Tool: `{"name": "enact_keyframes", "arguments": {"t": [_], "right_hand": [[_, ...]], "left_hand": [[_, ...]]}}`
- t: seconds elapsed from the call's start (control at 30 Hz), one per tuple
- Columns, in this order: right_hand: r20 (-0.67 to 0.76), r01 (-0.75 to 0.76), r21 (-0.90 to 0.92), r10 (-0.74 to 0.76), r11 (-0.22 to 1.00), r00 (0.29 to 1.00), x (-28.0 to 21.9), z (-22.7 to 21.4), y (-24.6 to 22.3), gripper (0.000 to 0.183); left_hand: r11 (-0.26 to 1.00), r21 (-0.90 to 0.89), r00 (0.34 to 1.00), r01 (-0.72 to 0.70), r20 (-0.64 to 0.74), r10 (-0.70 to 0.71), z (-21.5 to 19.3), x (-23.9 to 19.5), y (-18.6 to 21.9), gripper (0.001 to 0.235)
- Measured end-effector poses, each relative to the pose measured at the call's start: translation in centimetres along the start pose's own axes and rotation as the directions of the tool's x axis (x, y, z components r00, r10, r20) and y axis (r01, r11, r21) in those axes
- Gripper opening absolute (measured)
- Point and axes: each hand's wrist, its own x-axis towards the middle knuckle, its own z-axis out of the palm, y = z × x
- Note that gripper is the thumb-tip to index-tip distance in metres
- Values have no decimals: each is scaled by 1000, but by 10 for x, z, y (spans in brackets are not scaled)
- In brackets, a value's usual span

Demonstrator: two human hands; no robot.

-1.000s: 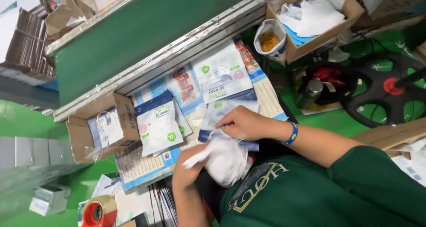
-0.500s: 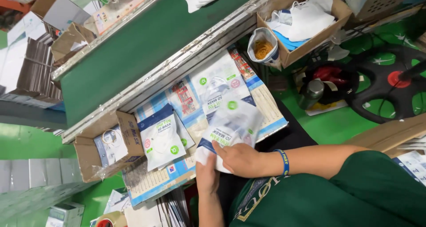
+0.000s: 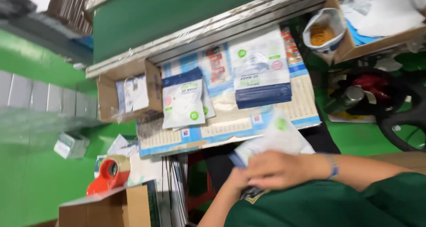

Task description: The person picks up groups of masks from a conveyor belt, places them into plastic pouches, and then packs the pouches into cardboard boxes, using a tape dispenser to seal the boxes.

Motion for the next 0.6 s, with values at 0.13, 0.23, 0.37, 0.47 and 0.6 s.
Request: {"name": "enact_keyframes", "arguments": {"t": [0.13, 0.23, 0.37, 0.47, 0.6], "right_hand": [[-69, 42, -208, -58, 977, 996, 16, -42, -7, 61], [176, -264, -231, 307, 936, 935, 13, -44, 10, 72], [172, -532, -162, 554, 831, 814, -16, -46, 36, 41], [-41, -547, -91, 546, 832, 837, -21, -41, 47, 26], [-219, -423, -82, 397, 903, 891, -13, -31, 48, 18]], "left_hand": [[911, 305, 960, -279, 77, 268, 49, 9, 208, 42], [993, 114, 965, -8, 261, -22, 34, 4, 200, 38], [989, 129, 985, -67, 165, 45, 21, -18, 244, 35], [851, 488, 894, -197, -267, 360, 21, -40, 306, 34], [615, 759, 643, -213, -365, 673, 16, -39, 364, 52]]}}
